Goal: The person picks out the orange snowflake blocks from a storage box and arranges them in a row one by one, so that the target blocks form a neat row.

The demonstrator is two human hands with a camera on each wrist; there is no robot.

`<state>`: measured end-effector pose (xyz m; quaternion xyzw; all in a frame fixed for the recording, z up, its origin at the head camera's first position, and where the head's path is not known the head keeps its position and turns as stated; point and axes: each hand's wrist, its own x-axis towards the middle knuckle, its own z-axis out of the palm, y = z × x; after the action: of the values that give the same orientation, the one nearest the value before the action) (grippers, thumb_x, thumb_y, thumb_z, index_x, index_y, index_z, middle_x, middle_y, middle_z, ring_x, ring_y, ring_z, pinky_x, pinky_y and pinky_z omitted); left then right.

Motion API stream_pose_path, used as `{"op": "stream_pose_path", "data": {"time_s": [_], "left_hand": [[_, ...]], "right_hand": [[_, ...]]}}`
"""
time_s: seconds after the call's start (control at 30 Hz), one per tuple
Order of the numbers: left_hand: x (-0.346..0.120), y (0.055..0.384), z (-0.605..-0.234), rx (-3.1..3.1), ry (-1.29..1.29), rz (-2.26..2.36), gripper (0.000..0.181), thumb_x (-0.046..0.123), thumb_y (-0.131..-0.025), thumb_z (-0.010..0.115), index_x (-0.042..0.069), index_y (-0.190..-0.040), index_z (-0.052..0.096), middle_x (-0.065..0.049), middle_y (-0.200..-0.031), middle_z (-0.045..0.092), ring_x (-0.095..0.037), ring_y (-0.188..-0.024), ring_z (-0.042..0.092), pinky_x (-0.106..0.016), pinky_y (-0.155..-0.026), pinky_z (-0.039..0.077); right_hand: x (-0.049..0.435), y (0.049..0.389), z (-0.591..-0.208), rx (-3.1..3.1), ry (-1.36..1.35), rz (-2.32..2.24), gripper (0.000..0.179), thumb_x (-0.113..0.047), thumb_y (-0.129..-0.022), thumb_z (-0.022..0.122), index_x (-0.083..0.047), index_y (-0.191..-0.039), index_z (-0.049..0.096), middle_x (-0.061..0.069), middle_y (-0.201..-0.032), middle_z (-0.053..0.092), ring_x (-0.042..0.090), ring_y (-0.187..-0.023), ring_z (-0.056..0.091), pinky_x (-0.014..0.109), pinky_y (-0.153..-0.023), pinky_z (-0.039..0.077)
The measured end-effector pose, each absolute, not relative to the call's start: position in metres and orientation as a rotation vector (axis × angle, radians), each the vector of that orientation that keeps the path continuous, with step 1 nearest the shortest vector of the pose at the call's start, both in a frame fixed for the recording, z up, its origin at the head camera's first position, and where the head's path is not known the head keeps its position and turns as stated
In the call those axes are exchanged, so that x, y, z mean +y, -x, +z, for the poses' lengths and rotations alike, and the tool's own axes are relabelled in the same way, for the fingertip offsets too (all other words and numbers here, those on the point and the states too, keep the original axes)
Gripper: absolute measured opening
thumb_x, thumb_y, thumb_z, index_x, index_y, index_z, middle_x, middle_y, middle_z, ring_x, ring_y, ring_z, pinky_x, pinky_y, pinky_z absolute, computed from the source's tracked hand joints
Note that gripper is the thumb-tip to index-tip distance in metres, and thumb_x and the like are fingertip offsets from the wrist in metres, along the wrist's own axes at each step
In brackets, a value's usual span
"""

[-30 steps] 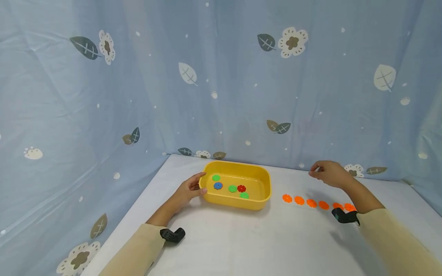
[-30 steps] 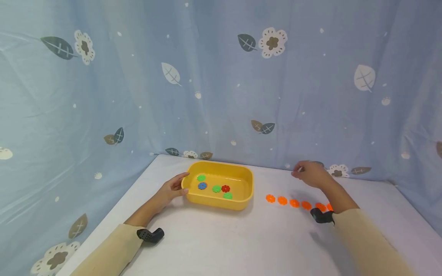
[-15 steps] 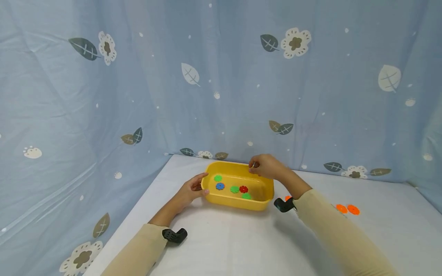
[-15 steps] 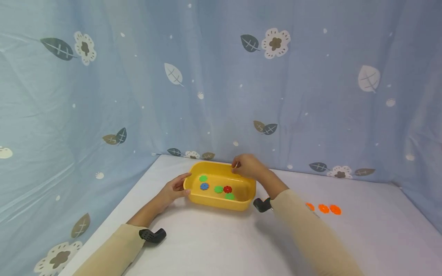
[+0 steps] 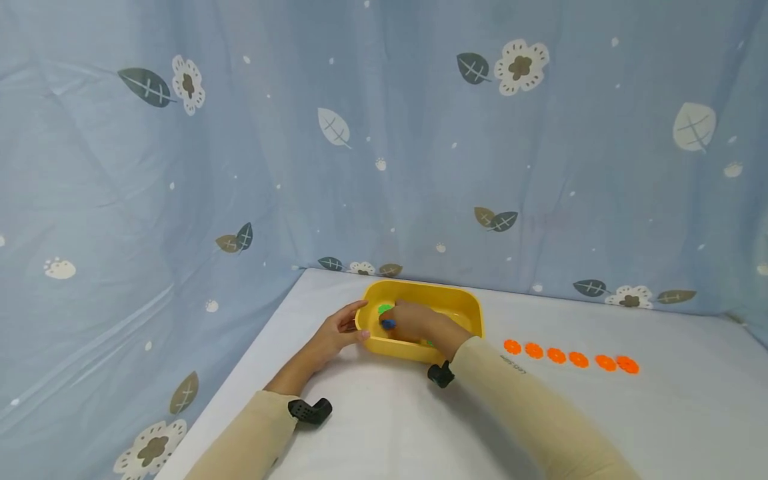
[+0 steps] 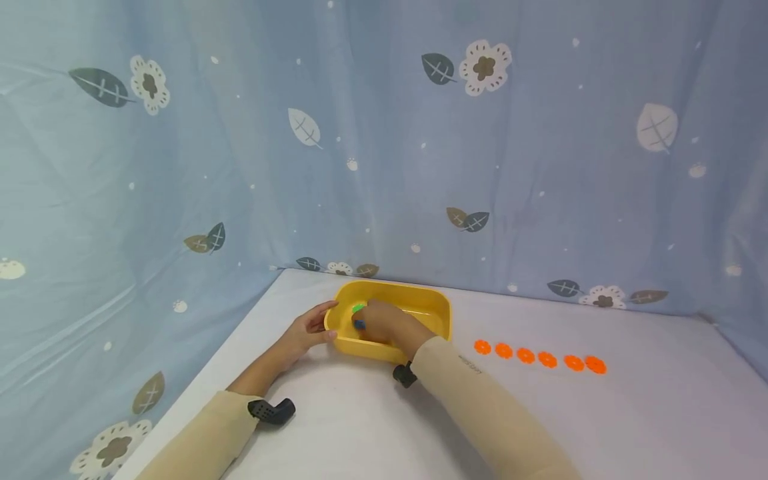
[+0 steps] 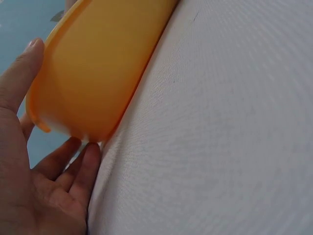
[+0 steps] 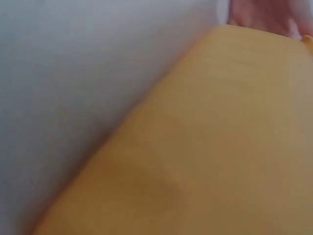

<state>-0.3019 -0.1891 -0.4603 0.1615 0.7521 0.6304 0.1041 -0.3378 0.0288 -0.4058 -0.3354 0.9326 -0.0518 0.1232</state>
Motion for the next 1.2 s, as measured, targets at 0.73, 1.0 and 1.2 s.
{"op": "stream_pose_path", "data": {"time_s": [0.73,1.0,1.2], "left_hand": [[-0.188,0.299,-0.459,2.285,-0.426,1.854,0.067,0.014,-0.090,0.071,0.020,-0.149,0.041,-0.016,-0.145,0.044,-0.031,-0.124,0.049,-0.035,-0.098,0.046],[-0.185,0.301,-0.461,2.294,-0.432,1.846,0.065,0.016,-0.091,0.070,0.022,-0.148,0.042,-0.013,-0.143,0.047,-0.028,-0.121,0.051,-0.037,-0.098,0.046],[-0.188,0.301,-0.461,2.306,-0.427,1.848,0.065,0.016,-0.090,0.071,0.022,-0.148,0.042,-0.012,-0.142,0.048,-0.026,-0.118,0.053,-0.035,-0.096,0.048]], "right_hand": [[0.042,0.338,-0.409,2.808,0.643,-0.288,0.012,-0.024,-0.086,0.070,-0.015,-0.093,0.068,-0.003,-0.079,0.060,0.017,-0.074,0.054,0.030,-0.073,0.047],[0.061,0.341,-0.404,2.762,0.731,-0.399,0.022,-0.014,-0.080,0.080,-0.010,-0.098,0.070,-0.001,-0.089,0.064,0.016,-0.077,0.055,0.031,-0.075,0.051],[0.052,0.343,-0.405,2.751,0.750,-0.334,0.036,-0.025,-0.087,0.073,-0.010,-0.119,0.067,0.003,-0.102,0.066,0.019,-0.090,0.058,0.036,-0.089,0.049]]}}
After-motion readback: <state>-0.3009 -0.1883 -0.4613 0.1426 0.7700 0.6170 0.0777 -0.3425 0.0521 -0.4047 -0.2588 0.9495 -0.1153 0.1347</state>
